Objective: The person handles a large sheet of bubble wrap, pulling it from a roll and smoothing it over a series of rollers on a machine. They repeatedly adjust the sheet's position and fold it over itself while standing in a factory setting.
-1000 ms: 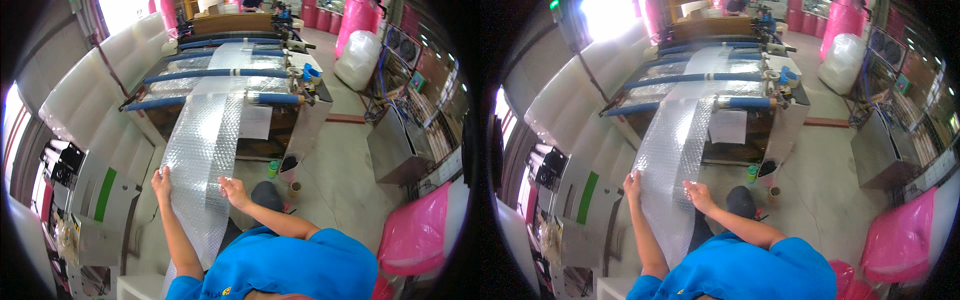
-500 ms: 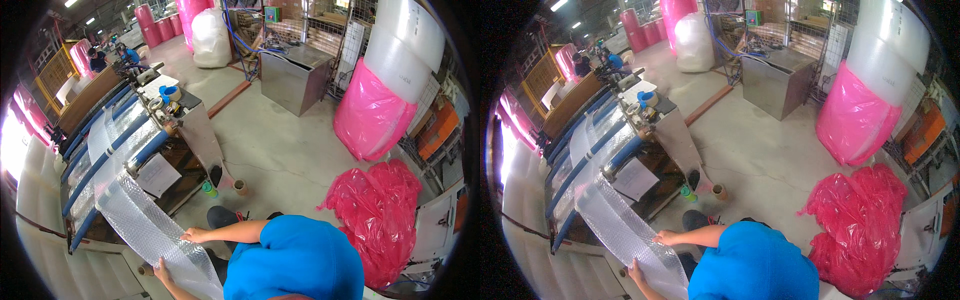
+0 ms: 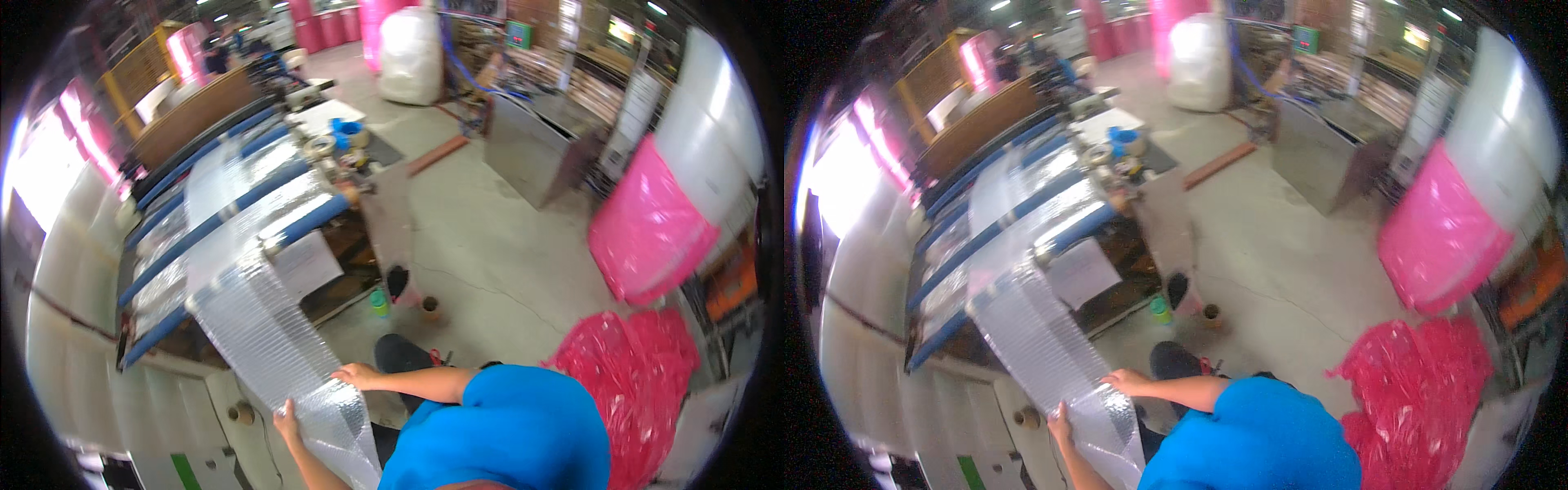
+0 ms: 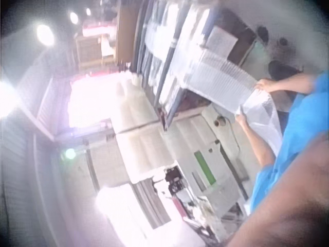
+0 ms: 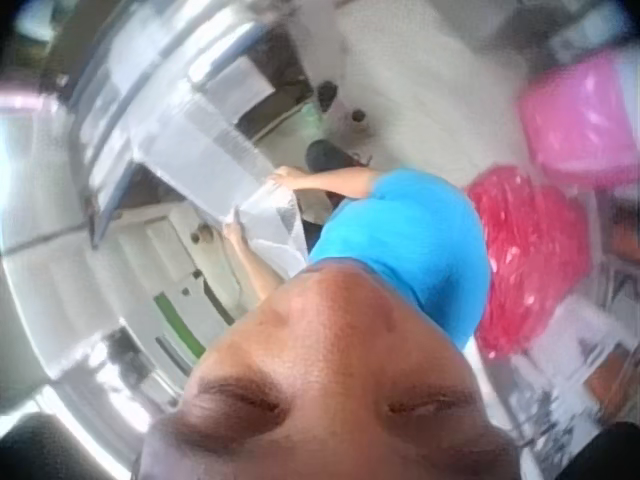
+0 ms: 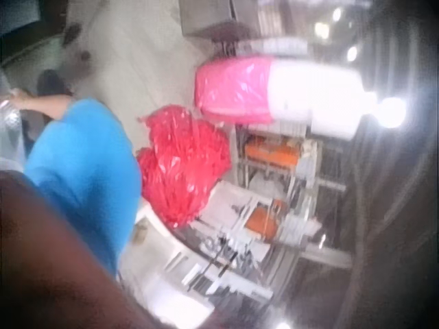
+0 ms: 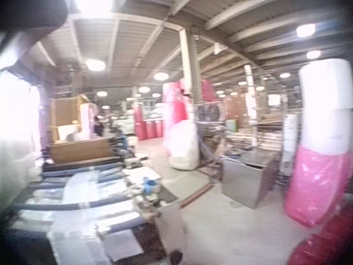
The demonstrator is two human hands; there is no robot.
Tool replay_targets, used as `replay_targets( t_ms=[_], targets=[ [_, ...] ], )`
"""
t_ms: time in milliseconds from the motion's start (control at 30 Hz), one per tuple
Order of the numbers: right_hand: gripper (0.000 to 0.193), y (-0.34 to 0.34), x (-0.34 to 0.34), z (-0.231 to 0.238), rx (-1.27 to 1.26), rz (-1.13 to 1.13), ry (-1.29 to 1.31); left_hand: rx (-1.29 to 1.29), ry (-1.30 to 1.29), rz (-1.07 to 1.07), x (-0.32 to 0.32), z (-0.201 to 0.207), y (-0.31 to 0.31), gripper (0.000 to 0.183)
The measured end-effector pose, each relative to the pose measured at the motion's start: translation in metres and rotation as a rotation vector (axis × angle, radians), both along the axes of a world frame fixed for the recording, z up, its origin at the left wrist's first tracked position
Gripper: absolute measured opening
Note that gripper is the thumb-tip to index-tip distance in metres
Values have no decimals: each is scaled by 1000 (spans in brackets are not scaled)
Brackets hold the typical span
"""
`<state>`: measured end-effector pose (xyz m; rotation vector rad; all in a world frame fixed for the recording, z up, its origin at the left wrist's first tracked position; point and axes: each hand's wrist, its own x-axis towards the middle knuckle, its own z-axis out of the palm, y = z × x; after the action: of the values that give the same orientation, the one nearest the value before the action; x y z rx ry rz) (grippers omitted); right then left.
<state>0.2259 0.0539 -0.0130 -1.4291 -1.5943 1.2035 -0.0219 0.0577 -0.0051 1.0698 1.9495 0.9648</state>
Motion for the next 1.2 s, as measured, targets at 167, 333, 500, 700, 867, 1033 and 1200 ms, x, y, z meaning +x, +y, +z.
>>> replay_targets(
  t_ms=[167, 333, 500, 700, 867, 1033, 1200],
  targets=[
    [38, 6, -3, -8, -30, -28, -50, 42, 43, -6, -6, -18, 10, 55],
    [40, 13, 0, -16, -58, 19, -193, -14, 1, 16, 9, 8, 7, 48],
    [38, 21, -9, -20, -4, -46, -12, 45, -46, 46, 3, 2, 15, 50],
    [41, 86, 0, 9, 48, -46, 29, 159, -19, 5, 13, 63, 66, 50],
    [34, 124, -2, 40, 128, -107, 151, 242, 8, 36, 15, 91, 98, 58],
    [29, 110, -14, 74, 196, -363, 233, 146, 54, 102, 17, 118, 90, 73],
    [25, 56, -19, 50, 71, -200, 339, -71, 32, -35, 3, 50, 21, 81]
  ],
)
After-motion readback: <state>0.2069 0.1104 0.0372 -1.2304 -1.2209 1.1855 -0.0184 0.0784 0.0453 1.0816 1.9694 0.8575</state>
